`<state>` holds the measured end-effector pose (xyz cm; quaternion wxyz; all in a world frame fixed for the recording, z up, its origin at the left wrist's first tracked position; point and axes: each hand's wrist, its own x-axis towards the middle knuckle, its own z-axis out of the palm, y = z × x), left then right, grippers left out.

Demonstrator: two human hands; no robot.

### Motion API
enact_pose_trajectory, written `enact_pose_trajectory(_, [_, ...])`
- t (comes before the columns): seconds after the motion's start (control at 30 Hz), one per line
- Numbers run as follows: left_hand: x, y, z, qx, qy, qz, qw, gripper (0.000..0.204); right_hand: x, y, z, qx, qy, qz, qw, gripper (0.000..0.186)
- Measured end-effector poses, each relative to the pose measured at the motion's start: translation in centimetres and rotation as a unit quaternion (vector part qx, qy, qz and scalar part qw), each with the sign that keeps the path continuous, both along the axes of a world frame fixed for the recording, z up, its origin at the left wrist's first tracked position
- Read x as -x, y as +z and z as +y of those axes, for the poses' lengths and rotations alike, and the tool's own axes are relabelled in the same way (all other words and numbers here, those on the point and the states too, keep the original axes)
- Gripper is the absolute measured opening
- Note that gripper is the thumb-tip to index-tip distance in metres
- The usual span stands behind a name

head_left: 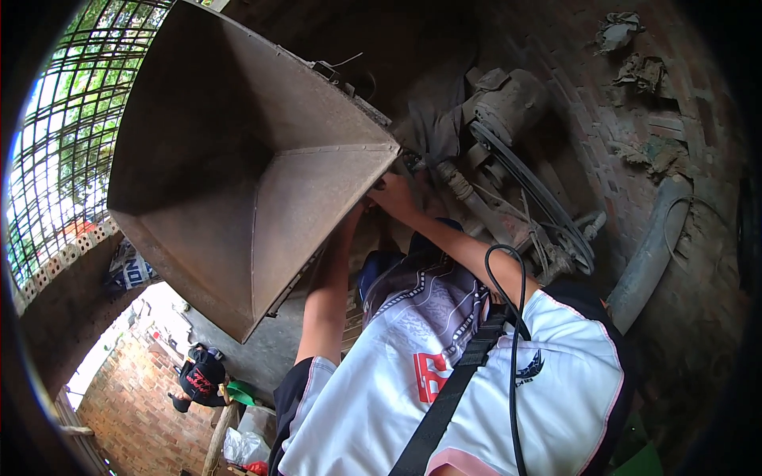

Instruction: Repairing and adjusting a rice milling machine using a wrench.

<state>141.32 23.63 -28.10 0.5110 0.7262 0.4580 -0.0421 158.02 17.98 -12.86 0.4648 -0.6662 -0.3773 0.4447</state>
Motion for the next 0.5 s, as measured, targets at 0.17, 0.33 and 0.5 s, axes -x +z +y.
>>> enact_pose_trajectory(0.17, [-6.3, 8.3, -0.2, -0.303, -0.114, 0.196, 0.926, 0.067, -6.9, -1.6, 3.5, 0.048, -0.121, -0.078, 0.988, 0.032])
enact_pose_trajectory(0.33, [-6.3, 11.4, 0.9, -0.107, -0.087, 0.155, 0.978, 0.068, -9.2, -4.0, 5.1, 0.160, -0.080, -0.010, 0.984, 0.033])
enact_pose_trajectory(0.5, [-7.4, 13.3, 1.5, -0.038, -0.063, 0.140, 0.987, 0.069, -10.5, -5.7, 2.2, 0.078, -0.012, -0.082, 0.993, 0.034])
